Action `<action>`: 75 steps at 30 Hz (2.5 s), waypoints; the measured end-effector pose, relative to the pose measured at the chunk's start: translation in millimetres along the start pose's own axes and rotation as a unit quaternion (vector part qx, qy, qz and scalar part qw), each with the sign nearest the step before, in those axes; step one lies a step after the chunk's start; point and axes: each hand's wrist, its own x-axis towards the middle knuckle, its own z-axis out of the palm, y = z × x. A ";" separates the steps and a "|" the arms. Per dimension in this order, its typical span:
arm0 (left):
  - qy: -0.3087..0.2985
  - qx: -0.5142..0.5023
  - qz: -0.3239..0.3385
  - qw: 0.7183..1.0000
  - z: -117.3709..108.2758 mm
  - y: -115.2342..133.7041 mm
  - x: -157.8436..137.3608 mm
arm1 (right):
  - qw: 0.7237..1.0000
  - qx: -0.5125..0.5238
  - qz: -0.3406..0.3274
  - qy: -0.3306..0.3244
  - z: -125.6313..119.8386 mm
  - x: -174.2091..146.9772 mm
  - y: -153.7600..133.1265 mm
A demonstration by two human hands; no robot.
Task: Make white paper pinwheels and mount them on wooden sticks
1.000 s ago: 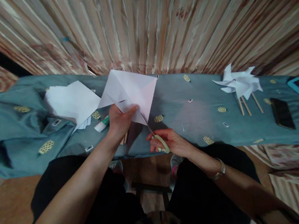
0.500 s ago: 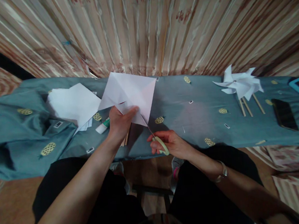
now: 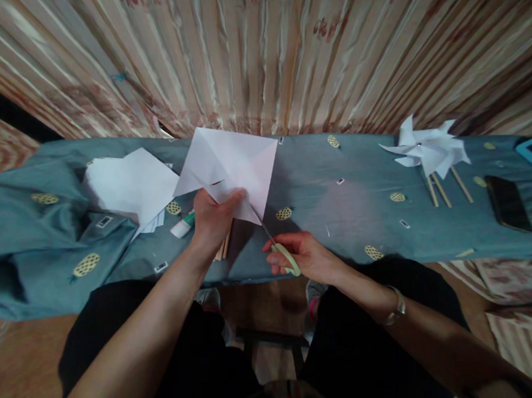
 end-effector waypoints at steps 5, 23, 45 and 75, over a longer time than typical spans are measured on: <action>0.001 -0.003 -0.001 1.000 0.6 3.4 -1.1 | 1.000 -0.017 -0.005 0.002 -0.5 -1.3 -1.4; 0.009 -0.062 -0.022 0.998 2.5 -0.8 0.1 | 1.000 0.006 -0.002 0.012 -1.5 -0.4 1.4; 0.013 -0.070 -0.049 0.996 7.1 3.2 -7.5 | 1.000 -0.012 -0.013 0.025 -2.3 1.9 1.3; -0.007 -0.075 -0.067 0.995 10.7 2.6 -13.1 | 0.998 0.017 -0.006 0.052 1.4 2.9 -2.0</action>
